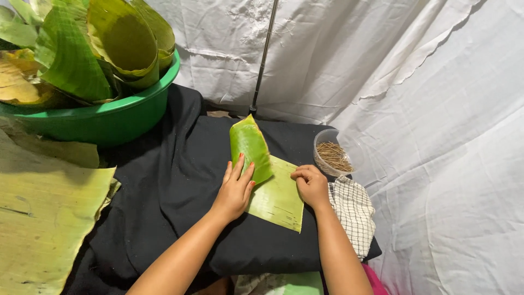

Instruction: Cleaning banana leaves with a cloth and rolling them into cone shapes secured with toothpicks.

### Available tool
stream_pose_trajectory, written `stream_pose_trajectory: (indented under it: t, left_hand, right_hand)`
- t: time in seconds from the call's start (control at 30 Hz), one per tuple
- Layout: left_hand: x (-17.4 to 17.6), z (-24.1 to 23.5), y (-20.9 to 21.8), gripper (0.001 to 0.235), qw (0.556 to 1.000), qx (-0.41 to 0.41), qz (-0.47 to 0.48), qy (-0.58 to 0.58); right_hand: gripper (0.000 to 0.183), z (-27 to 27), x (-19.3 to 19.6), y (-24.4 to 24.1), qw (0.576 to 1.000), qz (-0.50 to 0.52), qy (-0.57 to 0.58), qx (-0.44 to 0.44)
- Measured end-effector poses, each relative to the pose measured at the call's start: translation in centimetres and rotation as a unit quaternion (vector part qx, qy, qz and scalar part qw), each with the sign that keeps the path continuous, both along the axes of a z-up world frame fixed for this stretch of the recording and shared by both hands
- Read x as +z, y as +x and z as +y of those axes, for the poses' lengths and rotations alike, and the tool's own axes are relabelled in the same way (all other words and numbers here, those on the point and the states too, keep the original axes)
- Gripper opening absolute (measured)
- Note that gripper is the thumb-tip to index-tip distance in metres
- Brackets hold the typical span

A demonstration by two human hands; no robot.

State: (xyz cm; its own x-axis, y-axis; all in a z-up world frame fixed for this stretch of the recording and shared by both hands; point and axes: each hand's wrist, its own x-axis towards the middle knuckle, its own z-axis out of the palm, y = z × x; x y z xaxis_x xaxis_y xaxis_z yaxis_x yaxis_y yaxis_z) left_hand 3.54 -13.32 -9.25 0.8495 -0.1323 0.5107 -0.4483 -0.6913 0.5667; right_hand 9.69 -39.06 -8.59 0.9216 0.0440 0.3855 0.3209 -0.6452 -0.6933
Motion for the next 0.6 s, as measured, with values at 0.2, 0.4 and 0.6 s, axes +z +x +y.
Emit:
stream_pose_trajectory:
  t: [0.2, 0.4, 0.6]
  left_hand:
    - [-0.4, 0.6, -0.2, 0.05, 1.0, -0.004, -0.014, 0.0]
    - [-0.9, 1.4, -0.3, 0.051, 0.999, -0.038, -0.006, -0.011]
    - [0.0, 1.5, -0.6, 0.051, 0.997, -0.07, 0.034, -0.028]
  right_hand:
    - [0.024, -0.2, 0.2, 0.0, 0.999, 0.035, 0.035, -0.001]
    - [0.03, 0.6, 3.5, 0.6, 0.953, 0.191, 0.215, 0.094]
    - [0.074, 1.7, 2.8, 4.4, 0.835, 0.357, 0.341, 0.245]
